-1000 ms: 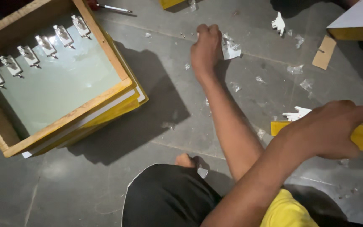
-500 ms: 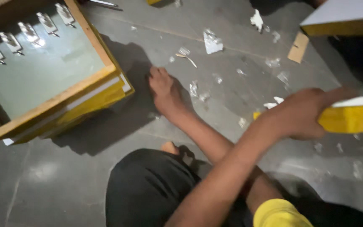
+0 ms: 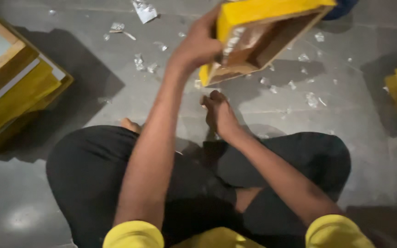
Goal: The person sits on the floor and assembles a yellow wooden electrical box by inserting white plastic components into slots and securing them with screws. They use a screwdriver to tighten the screws and place the finished box on a stack.
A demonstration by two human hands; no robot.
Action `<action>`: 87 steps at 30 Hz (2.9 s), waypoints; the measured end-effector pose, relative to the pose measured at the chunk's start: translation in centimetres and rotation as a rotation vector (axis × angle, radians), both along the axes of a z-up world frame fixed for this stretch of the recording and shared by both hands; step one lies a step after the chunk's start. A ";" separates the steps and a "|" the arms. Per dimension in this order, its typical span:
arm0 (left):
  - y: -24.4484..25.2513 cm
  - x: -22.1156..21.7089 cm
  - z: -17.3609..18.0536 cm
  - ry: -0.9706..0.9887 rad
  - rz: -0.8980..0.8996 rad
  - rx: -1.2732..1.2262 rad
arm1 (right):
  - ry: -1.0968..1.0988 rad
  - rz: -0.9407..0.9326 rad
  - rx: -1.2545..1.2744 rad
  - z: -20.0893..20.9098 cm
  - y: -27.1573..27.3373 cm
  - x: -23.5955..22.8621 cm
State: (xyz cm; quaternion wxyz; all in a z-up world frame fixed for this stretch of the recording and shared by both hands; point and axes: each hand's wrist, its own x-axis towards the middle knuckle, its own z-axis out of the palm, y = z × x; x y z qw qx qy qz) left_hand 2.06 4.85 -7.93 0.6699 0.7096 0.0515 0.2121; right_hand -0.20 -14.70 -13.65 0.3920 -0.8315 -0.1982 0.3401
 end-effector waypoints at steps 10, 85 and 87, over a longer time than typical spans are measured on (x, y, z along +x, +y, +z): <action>0.4 -2.9 3.1 0.054 -0.023 -0.054 | -0.028 -0.171 0.597 1.1 -2.6 7.5; -1.3 -2.5 7.0 0.217 -0.239 0.099 | -1.000 -0.117 0.347 6.0 0.1 6.5; -1.5 -2.5 7.0 0.265 -0.227 0.048 | -1.043 -0.072 0.254 6.3 -0.1 6.4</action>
